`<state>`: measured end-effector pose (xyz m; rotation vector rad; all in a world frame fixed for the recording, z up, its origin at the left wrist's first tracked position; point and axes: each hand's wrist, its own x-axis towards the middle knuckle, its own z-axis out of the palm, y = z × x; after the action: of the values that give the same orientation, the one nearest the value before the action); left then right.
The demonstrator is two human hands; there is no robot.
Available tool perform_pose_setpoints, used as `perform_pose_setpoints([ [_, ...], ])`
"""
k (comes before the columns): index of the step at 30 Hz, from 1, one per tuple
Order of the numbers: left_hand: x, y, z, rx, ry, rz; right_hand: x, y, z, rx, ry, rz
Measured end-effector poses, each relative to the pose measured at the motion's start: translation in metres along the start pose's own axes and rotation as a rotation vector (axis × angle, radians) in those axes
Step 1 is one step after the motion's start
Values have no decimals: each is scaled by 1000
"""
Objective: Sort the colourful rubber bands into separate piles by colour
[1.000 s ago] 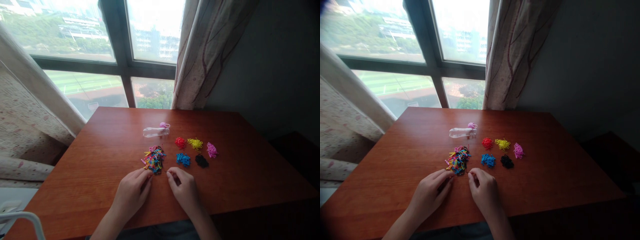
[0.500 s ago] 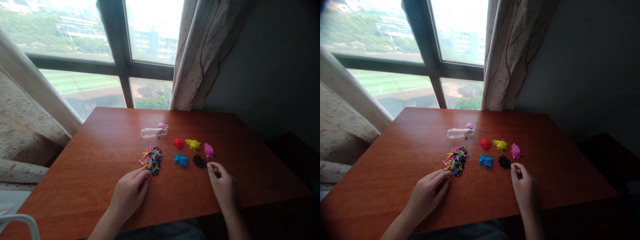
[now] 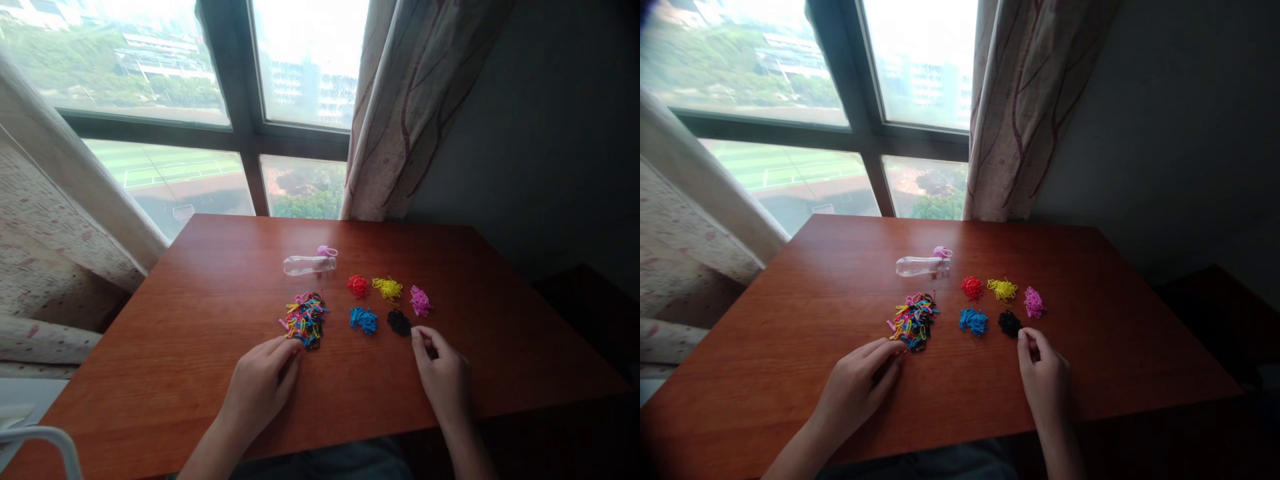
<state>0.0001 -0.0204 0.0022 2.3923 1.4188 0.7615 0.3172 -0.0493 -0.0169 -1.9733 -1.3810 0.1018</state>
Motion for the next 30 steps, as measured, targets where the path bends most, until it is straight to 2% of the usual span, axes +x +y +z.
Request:
perform_pose_setpoints([
  [3,0,0,0,0,12,-7,-8,-18,7,86,-35,-59],
  [8,0,1,0,4,11,-8,-24,-54,28,208,-220,-209],
  [15,0,1,1,7,-36,-35,-36,-89,49,197,-367,-370],
  [22,0,1,2,9,-47,-40,-36,-105,53,200,-431,-385],
  [30,5,5,4,90,-69,-83,-37,-104,54,197,-436,-409],
])
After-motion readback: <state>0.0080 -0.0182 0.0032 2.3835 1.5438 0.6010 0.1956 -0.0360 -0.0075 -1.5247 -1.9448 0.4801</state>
